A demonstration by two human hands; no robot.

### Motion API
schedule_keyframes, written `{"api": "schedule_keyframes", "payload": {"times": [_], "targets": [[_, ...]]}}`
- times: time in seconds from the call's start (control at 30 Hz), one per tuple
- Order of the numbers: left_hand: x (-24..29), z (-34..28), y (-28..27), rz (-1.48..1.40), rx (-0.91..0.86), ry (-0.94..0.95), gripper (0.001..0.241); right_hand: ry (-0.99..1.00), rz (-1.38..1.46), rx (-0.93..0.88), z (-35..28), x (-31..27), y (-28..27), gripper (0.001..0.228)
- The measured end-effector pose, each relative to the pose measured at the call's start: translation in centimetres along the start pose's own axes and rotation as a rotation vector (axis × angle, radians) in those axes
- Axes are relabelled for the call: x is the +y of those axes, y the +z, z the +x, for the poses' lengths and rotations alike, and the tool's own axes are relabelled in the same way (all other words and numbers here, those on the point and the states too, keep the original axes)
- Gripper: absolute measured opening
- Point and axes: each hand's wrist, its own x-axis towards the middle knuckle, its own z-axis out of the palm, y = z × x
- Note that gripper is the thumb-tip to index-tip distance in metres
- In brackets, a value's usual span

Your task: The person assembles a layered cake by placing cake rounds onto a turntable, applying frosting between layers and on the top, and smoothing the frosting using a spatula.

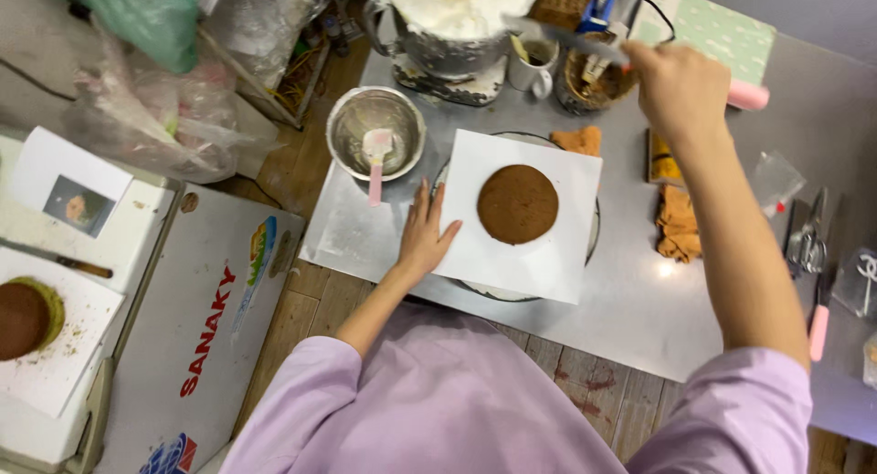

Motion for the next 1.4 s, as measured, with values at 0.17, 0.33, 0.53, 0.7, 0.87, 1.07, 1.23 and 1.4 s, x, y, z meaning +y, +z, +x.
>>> {"api": "schedule_keyframes", "payload": {"times": [0.17, 0.33, 0.53, 0.7, 0.87, 1.07, 1.23, 1.4], "targets": [[0.3, -0.2, -0.3, -0.038, 0.0, -0.036, 0.08, -0.083, -0.127, -0.129, 8.6, -0.5, 4.0, 0.02], [0.6, 0.0, -1.0, -0.062, -0.044, -0.065, 0.079, 0.018, 0.055, -0.364, 10.8, -3.5, 3.9, 0.028], [0.2, 0.9, -1.4, -0.04, -0.069, -0.048, 0.078, 0.177, 0.395, -0.35, 10.2, -8.1, 5.4, 0.031], [0.2, 1.2, -2.0, -0.058, -0.103, -0.08, 0.078, 0.489, 1.054, -0.494, 6.5, -10.5, 5.1, 0.035], [0.2, 1.3, -2.1, -0.177, -0.155, -0.164, 0.081, 0.415, 1.462, -0.419, -2.0, -10.2, 2.5, 0.041], [-0.2, 0.8, -0.7, -0.433, -0.189, -0.257, 0.081, 0.305, 0.88, -0.338, -15.3, -9.6, -4.9, 0.052], [-0.3, 1.4, 0.2, -0.606, -0.13, -0.176, 0.075, 0.591, 0.482, -0.475, -23.9, -12.2, -4.8, 0.042], [0.4, 1.6, -0.6, -0.55, -0.151, -0.217, 0.072, 0.586, 0.553, -0.416, -26.9, -16.2, -2.1, 0.039]]}}
